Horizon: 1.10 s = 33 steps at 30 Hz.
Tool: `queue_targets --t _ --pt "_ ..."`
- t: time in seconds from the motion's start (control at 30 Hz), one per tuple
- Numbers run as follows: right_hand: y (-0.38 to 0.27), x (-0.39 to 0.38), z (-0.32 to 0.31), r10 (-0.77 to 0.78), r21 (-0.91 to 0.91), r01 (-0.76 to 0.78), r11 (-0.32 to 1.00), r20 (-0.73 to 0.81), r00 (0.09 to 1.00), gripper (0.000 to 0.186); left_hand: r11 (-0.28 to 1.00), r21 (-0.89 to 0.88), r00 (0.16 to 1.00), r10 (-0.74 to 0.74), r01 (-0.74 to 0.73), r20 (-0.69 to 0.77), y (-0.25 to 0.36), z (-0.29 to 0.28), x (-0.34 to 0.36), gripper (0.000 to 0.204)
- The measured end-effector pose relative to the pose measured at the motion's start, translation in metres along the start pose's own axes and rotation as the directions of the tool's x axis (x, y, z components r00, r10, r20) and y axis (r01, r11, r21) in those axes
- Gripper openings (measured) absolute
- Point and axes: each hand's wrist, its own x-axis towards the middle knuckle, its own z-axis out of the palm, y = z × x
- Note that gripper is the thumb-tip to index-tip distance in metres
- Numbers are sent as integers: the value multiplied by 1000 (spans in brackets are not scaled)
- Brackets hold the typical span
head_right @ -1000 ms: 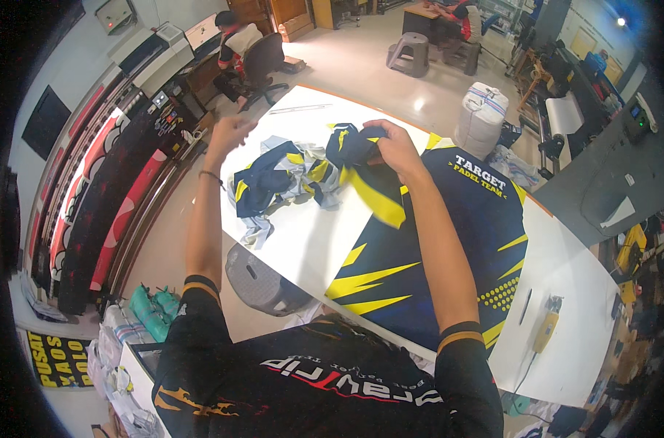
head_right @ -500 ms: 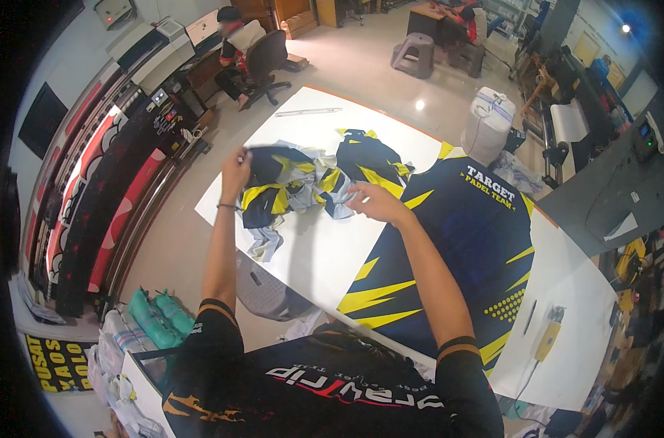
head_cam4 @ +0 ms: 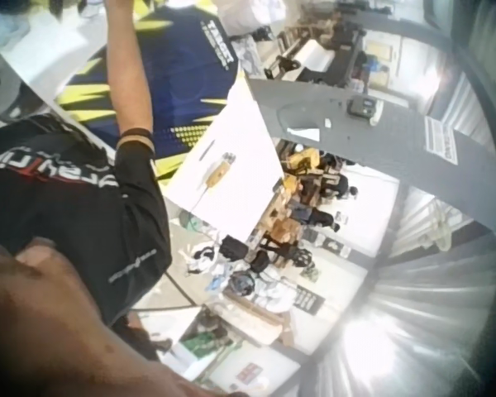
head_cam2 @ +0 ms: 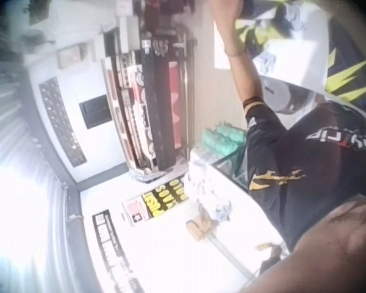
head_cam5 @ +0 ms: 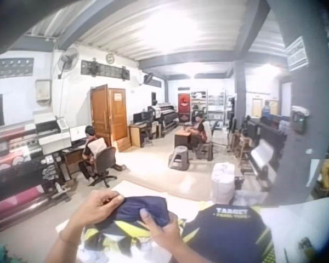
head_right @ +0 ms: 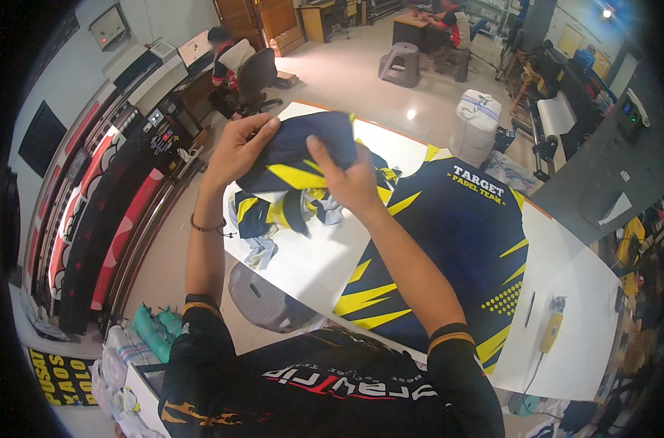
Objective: The person folds a light-colored garment, wraps it with a white strap, and secures it with a handheld heat-sealing tool. They then unfold a blue and yellow jersey, lay it flat, and fold it on the table.
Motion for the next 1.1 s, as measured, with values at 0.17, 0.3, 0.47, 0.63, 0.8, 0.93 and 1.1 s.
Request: queue_targets --t 0.17,0.3,0.47,0.63,0.8,0.93,1.1 --pt "-57 11 -38 7 94 1 996 -86 996 32 963 -199 966 214 -183 146 25 12 2 42" --pt "-96 14 -74 74 333 -25 943 -135 988 22 978 25 950 195 -207 245 35 27 12 31" --pt "-124 8 -113 90 322 -34 946 -162 983 23 957 -273 923 193 -102 332 38 76 10 29" --pt "-111 -7 -144 165 34 -162 986 -175 971 30 991 -131 824 54 24 565 -27 163 -19 51" --pt "-54 -44 -174 287 -450 -307 838 -114 951 47 854 474 675 -482 217 559 -119 282 -128 119" --pt "32 -63 -181 522 -527 -370 765 172 835 65 852 416 697 -507 316 508 -158 308 -185 65" --pt "119 -94 -151 638 -633 -340 696 327 697 107 854 -197 860 -417 481 294 -126 283 -151 24"
